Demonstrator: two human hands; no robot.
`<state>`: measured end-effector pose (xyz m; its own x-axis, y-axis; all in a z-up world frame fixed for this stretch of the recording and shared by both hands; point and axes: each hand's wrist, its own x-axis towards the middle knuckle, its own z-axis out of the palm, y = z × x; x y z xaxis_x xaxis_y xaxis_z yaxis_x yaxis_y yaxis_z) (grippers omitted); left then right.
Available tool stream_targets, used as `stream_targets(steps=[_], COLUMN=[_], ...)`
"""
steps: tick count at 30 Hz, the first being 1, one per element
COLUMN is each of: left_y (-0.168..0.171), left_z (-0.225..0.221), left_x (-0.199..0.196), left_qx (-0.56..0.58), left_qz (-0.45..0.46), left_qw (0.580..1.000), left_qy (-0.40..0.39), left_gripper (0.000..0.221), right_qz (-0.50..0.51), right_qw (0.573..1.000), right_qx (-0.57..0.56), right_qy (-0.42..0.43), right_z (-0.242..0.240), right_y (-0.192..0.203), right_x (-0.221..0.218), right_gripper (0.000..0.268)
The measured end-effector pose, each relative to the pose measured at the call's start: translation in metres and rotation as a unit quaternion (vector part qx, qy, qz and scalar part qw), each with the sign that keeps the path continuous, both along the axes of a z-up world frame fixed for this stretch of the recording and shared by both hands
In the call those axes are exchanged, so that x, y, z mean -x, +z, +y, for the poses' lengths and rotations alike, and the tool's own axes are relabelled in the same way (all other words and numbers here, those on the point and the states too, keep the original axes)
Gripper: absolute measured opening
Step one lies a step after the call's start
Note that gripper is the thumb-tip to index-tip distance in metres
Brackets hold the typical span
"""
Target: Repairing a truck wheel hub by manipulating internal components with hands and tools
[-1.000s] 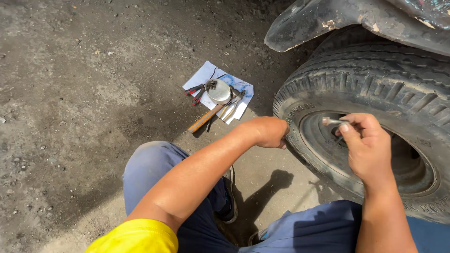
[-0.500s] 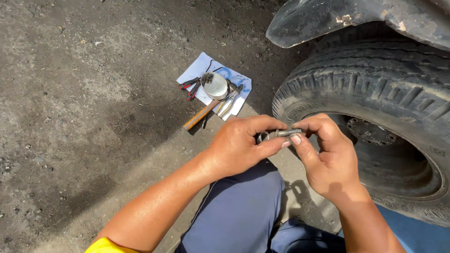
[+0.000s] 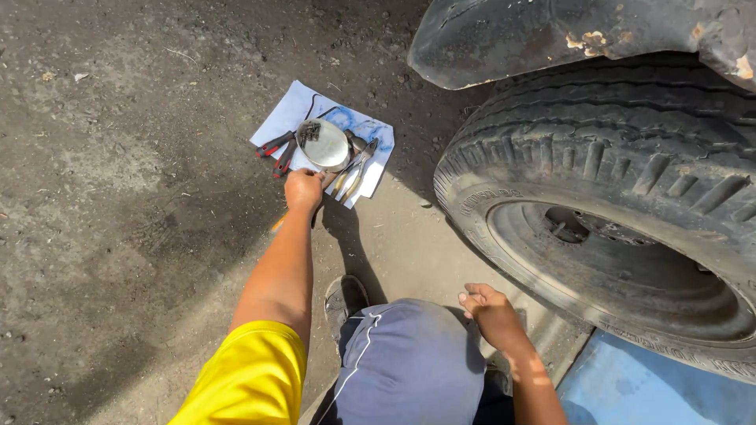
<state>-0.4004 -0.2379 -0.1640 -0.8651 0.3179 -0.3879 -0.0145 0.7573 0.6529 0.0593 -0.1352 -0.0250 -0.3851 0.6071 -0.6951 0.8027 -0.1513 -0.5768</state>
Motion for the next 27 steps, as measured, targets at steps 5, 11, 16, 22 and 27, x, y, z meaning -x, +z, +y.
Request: stream_targets(steps=[5, 11, 16, 22, 27], left_y=[0.027, 0.007, 0.222, 0.394, 0.525], left_z=[0.028, 0.045, 0.026, 0.035, 0.003], left_x=[0.029, -0.054, -0.204, -0.248, -0.311], left_qx=[0.003, -0.145, -0.221, -0.063, 0.008], left_qz=[-0.03, -0.286, -0.303, 0.006, 0.061], left_qw=[1.0, 0.943, 0.885, 0.832, 0.741], left_qy=[-0.004, -0.089, -0.277, -0.551, -0.669], left_gripper=[0.087, 0.031, 0.035, 0.075, 0.077], right_qz=[-0.069, 0.105, 0.292, 0.38, 0.39], right_qw=[0.996, 0.993, 0.951, 0.859, 0.725], right_qx=[-0.05, 0.033, -0.04, -0.135, -0.008], right_qy=[0.01, -0.053, -0.098, -0.315, -0.568], right_z=[-0.003, -0.005, -0.036, 0.002, 0.086], right_y=[-0.051, -0.084, 0.037, 0.086, 0.06], right_x=[-0.043, 0.002, 0.087, 0.066, 0.008], right_gripper=[0.043, 0.053, 0.066, 0.029, 0.025])
